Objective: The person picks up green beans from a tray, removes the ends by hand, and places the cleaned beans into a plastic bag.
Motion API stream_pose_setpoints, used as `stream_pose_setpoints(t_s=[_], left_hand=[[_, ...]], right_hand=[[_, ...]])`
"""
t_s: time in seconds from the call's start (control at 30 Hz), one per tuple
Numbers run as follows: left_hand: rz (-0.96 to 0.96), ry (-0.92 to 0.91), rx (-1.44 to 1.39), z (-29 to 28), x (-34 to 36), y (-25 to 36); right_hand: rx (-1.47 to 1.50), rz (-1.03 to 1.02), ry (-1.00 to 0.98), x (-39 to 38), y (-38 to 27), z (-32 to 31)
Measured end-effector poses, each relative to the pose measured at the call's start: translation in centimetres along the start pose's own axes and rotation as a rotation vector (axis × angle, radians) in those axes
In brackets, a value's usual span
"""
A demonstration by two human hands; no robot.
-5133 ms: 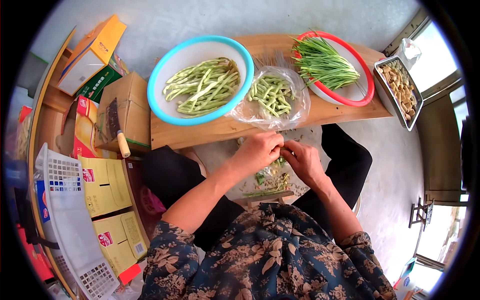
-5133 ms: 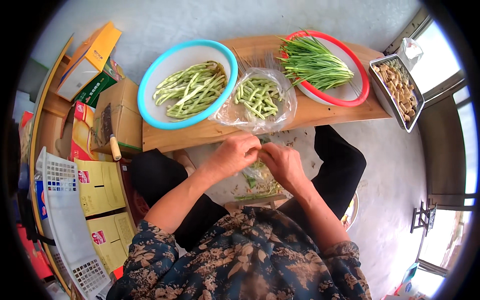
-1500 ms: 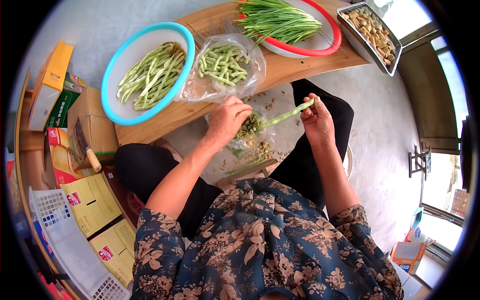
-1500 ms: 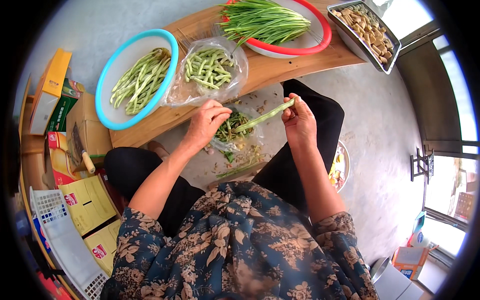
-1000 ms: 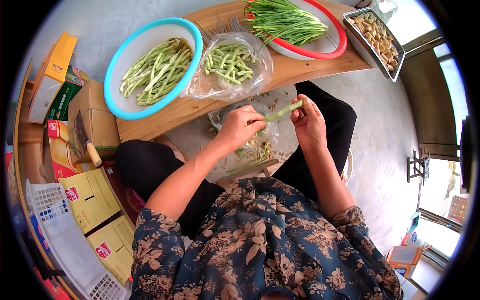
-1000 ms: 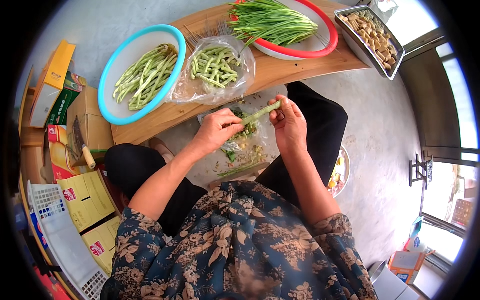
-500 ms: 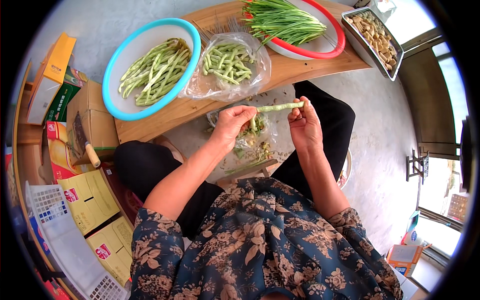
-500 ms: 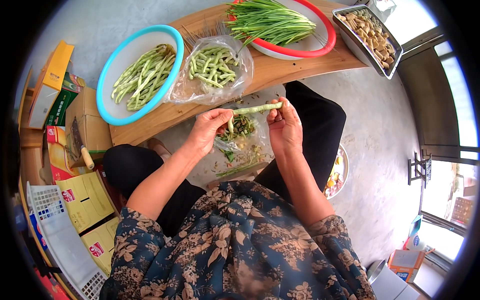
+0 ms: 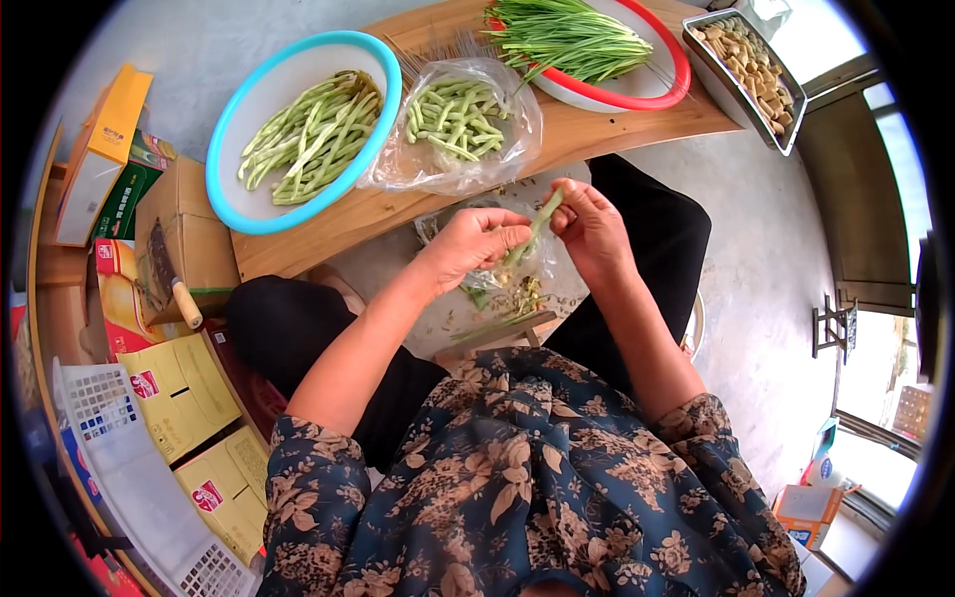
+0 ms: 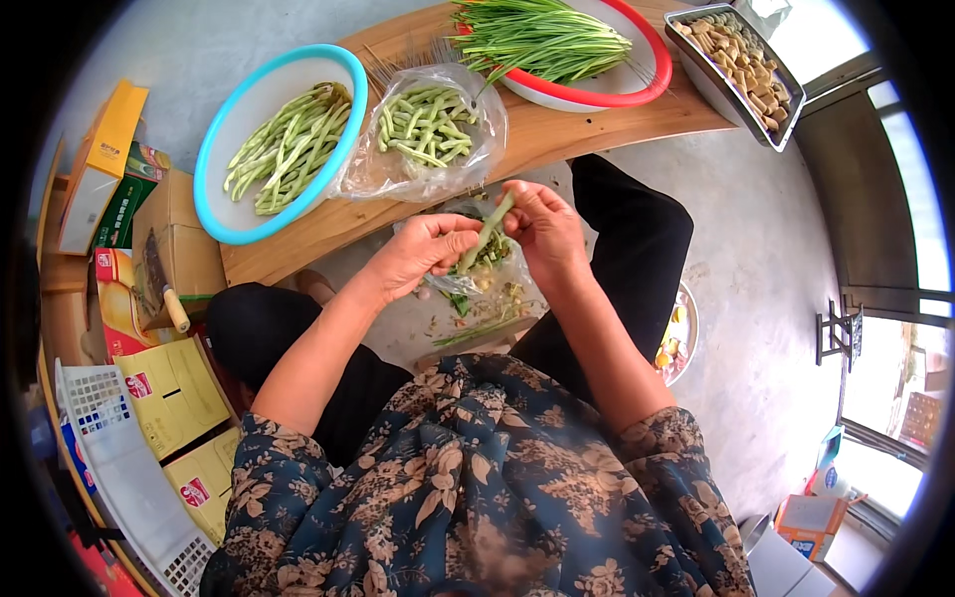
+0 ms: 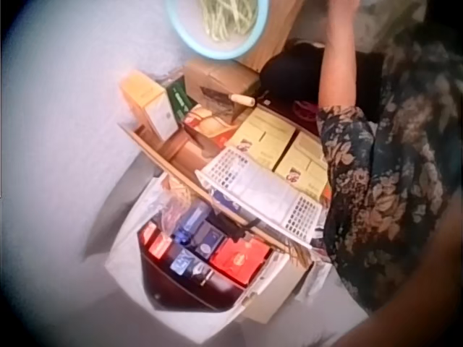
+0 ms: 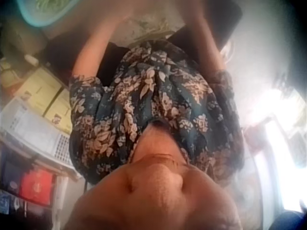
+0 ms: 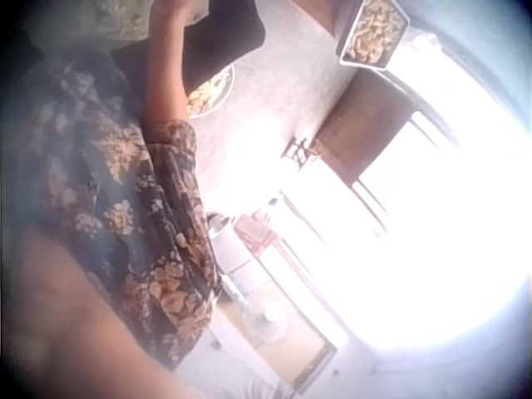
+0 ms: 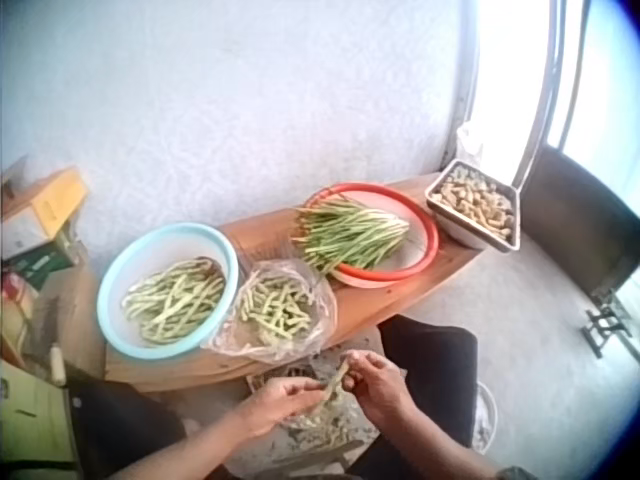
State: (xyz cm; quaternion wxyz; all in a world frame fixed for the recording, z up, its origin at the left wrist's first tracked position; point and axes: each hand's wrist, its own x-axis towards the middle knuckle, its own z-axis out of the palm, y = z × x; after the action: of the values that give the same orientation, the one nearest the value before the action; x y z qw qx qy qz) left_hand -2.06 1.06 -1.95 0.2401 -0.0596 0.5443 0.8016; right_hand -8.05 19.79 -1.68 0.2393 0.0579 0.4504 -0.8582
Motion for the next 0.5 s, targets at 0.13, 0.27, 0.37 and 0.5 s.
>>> stream_pose_setpoints(t_s=[0.13, 0.27, 0.37, 0.5], left_hand=[[-0.004, 0.023, 0.137, 0.1, -0.1, 0.0], [0.06, 0.138, 0.184, 0.3, 0.0, -0.1], [0.046, 0.111, -0.097, 0.5, 0.0, -0.1], [0.064, 0.159, -0.262, 1.0, -0.1, -0.5]], right_hand=[[-0.093, 0.009, -0.05, -0.3, 0.3, 1.2], [-0.133, -0.051, -0.03, -0.8, 0.8, 1.5], [0.021, -0.152, -0.023, -1.0, 1.7, 1.6], [0.128, -0.198, 0.022, -1.5, 2.4, 2.1]])
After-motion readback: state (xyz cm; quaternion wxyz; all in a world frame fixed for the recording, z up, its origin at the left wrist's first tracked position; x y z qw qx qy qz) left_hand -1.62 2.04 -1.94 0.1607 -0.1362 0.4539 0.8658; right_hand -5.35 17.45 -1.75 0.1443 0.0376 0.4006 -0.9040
